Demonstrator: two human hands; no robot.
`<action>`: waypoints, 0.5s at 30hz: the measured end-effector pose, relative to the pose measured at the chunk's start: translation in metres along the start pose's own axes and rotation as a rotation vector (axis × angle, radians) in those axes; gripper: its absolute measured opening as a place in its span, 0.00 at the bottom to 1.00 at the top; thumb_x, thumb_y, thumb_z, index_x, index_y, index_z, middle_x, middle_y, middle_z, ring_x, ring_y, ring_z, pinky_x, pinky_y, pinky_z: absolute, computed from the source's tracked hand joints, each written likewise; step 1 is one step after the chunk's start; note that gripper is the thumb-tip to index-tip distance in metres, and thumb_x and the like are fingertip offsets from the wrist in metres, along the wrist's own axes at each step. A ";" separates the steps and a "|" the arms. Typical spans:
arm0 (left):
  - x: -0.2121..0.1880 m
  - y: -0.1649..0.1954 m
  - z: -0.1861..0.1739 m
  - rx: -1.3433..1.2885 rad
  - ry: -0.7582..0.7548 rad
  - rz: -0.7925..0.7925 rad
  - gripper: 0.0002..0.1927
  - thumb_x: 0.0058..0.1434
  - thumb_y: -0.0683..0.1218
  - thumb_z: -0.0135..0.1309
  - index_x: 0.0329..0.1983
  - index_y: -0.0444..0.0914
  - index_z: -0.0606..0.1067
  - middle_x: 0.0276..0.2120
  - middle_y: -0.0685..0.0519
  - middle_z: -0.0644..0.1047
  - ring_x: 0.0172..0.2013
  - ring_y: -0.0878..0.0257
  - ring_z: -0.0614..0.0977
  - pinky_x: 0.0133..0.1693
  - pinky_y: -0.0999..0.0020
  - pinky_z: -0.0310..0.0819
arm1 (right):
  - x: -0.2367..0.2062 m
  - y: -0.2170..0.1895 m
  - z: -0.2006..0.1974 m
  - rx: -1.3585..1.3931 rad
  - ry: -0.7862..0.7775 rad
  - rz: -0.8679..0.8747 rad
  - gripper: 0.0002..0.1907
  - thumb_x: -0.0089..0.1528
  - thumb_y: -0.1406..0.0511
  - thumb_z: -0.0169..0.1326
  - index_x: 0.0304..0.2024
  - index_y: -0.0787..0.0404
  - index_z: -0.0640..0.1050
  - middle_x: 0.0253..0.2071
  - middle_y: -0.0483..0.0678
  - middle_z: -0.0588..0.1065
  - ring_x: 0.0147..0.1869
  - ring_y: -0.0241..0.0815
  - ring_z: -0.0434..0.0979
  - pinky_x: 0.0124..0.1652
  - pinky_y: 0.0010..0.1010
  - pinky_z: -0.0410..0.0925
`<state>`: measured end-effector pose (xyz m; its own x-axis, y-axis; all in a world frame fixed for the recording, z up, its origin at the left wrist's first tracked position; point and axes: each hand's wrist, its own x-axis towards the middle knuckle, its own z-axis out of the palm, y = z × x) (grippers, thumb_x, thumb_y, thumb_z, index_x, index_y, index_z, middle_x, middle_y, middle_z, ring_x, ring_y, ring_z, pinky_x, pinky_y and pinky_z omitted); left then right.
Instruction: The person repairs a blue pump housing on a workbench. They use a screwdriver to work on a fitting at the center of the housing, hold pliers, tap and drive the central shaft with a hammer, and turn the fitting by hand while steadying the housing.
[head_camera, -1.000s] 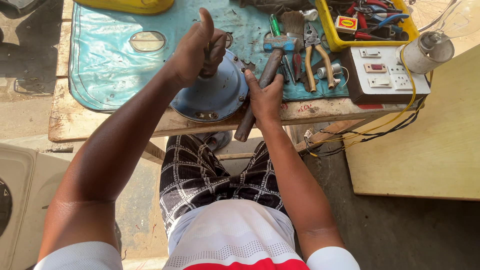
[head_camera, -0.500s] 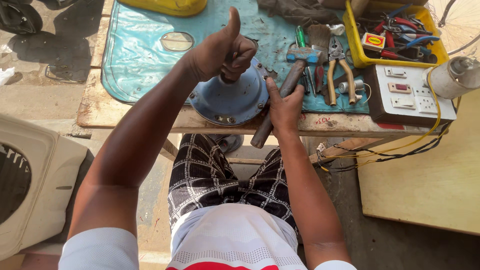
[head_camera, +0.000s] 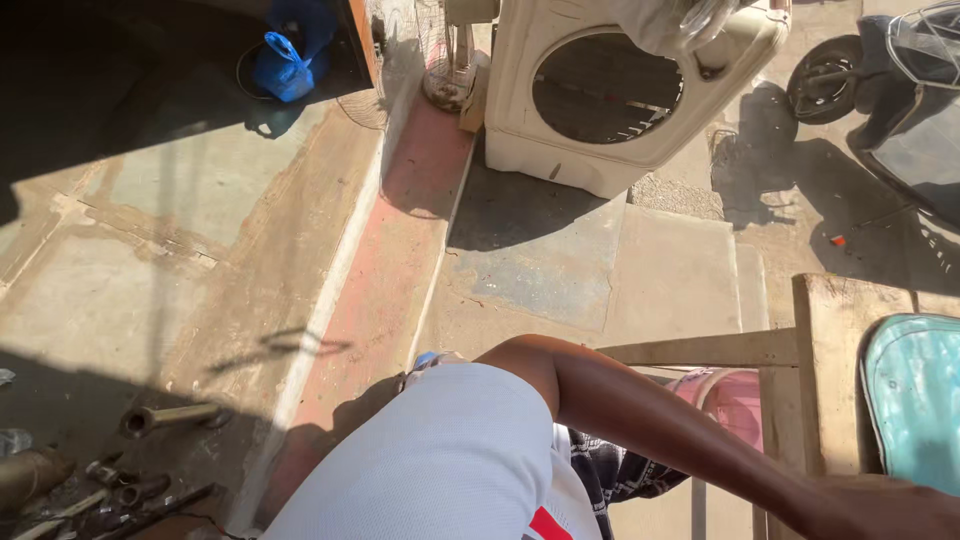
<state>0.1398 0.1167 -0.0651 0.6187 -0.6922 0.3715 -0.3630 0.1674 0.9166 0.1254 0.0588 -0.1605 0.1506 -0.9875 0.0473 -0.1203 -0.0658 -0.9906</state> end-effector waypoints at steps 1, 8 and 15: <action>0.004 -0.004 0.002 0.016 0.010 0.002 0.36 0.69 0.69 0.42 0.59 0.34 0.72 0.44 0.43 0.77 0.46 0.51 0.80 0.52 0.56 0.76 | -0.002 0.007 0.022 -0.013 -0.016 0.010 0.33 0.69 0.60 0.66 0.62 0.66 0.59 0.56 0.56 0.70 0.53 0.50 0.79 0.49 0.40 0.78; 0.025 0.007 0.027 0.013 -0.136 0.109 0.41 0.63 0.72 0.47 0.65 0.38 0.71 0.49 0.44 0.76 0.51 0.51 0.78 0.54 0.54 0.76 | 0.005 -0.033 -0.031 -0.020 0.092 0.000 0.35 0.72 0.60 0.63 0.67 0.67 0.56 0.60 0.60 0.69 0.56 0.57 0.82 0.50 0.42 0.79; 0.037 0.028 0.086 -0.190 -0.268 0.006 0.49 0.62 0.77 0.44 0.63 0.30 0.65 0.55 0.36 0.71 0.53 0.47 0.79 0.52 0.52 0.73 | 0.030 -0.020 -0.209 0.181 0.230 -0.108 0.40 0.70 0.62 0.60 0.71 0.65 0.47 0.64 0.62 0.65 0.59 0.60 0.82 0.53 0.46 0.78</action>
<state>0.0928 0.0356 -0.0383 0.4023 -0.8467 0.3482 -0.2143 0.2826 0.9350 -0.0724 0.0007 -0.1121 -0.0757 -0.9840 0.1611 0.0641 -0.1660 -0.9840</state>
